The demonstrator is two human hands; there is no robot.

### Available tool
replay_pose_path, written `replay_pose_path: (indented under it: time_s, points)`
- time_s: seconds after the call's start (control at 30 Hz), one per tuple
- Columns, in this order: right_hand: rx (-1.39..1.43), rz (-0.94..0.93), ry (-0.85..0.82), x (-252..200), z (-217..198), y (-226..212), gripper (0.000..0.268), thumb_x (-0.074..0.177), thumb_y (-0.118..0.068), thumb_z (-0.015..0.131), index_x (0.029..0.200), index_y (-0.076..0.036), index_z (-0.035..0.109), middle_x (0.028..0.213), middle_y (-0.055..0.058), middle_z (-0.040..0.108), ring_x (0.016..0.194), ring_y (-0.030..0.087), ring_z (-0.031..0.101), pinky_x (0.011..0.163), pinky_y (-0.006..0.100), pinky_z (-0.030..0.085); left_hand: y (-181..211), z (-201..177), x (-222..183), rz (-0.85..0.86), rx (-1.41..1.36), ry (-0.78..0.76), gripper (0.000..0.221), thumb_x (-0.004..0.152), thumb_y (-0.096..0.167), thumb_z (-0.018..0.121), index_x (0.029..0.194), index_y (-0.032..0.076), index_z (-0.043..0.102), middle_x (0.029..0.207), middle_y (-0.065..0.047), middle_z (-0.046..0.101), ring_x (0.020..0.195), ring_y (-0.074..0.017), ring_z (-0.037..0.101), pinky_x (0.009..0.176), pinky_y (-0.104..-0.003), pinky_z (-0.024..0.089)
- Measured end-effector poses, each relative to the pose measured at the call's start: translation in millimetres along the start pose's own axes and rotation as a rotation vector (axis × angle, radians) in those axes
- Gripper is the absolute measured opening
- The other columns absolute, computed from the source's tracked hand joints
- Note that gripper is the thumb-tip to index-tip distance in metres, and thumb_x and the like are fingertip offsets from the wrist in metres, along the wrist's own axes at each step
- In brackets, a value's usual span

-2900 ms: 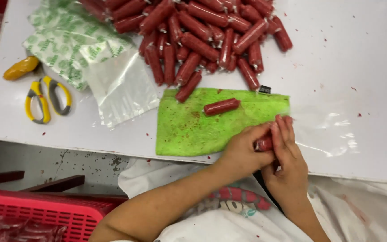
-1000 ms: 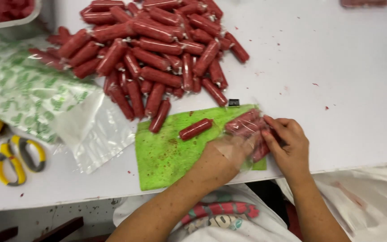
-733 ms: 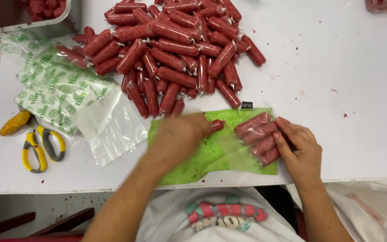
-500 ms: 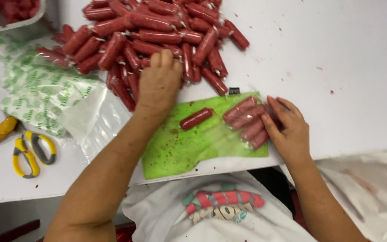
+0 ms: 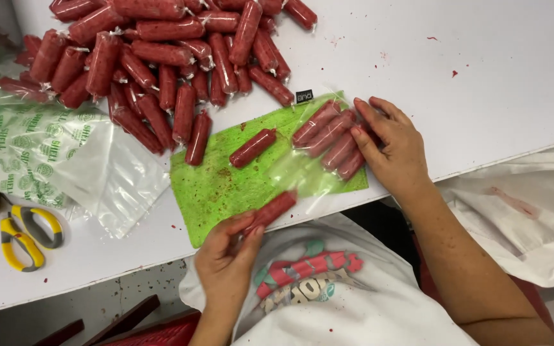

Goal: The person places several red meat products in plastic casings into a plastic bag, adds a label, and passes the bag toward a heat sealer.

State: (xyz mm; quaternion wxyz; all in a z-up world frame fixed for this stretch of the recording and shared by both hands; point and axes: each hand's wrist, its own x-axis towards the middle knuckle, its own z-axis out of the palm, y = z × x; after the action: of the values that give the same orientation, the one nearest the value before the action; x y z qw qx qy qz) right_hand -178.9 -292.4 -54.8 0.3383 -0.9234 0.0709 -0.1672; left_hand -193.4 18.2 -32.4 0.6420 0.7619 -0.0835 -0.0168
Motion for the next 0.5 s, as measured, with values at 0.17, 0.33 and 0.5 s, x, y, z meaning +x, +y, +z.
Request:
replay_pose_path:
  time_s: [0.17, 0.33, 0.5]
  points:
    - [0.043, -0.034, 0.022, -1.4, 1.0, 8.6, 0.045, 0.102, -0.025, 0.058, 0.144, -0.008, 0.058, 0.125, 0.016, 0.069, 0.133, 0.034, 0.054, 0.108, 0.046, 0.043, 1.2, 52.7, 35.7, 0.222, 0.183, -0.016, 0.022, 0.082, 0.010, 0.082, 0.101, 0.004, 0.073, 0.098, -0.013, 0.076, 0.092, -0.0261, 0.076, 0.080, -0.033, 0.062]
    - [0.201, 0.023, 0.034, 0.8, -5.0, 7.9, 0.050, 0.098, -0.015, 0.063, 0.147, -0.014, 0.056, 0.119, 0.014, 0.072, 0.129, 0.038, 0.057, 0.111, 0.053, 0.040, -29.7, 97.1, 70.3, 0.533, 0.392, -0.162, 0.012, 0.080, 0.000, 0.079, 0.090, 0.002, 0.072, 0.082, -0.015, 0.071, 0.079, -0.0343, 0.073, 0.068, -0.042, 0.060]
    - [0.205, 0.196, -0.226, 29.0, -31.8, 6.3, 0.054, 0.102, -0.041, 0.048, 0.151, -0.018, 0.049, 0.136, 0.026, 0.060, 0.131, 0.051, 0.050, 0.110, 0.065, 0.034, -17.1, 113.9, 83.8, 0.705, 0.771, -0.186, 0.018, 0.089, 0.011, 0.070, 0.107, 0.006, 0.068, 0.107, -0.012, 0.069, 0.097, -0.0299, 0.072, 0.076, -0.036, 0.061]
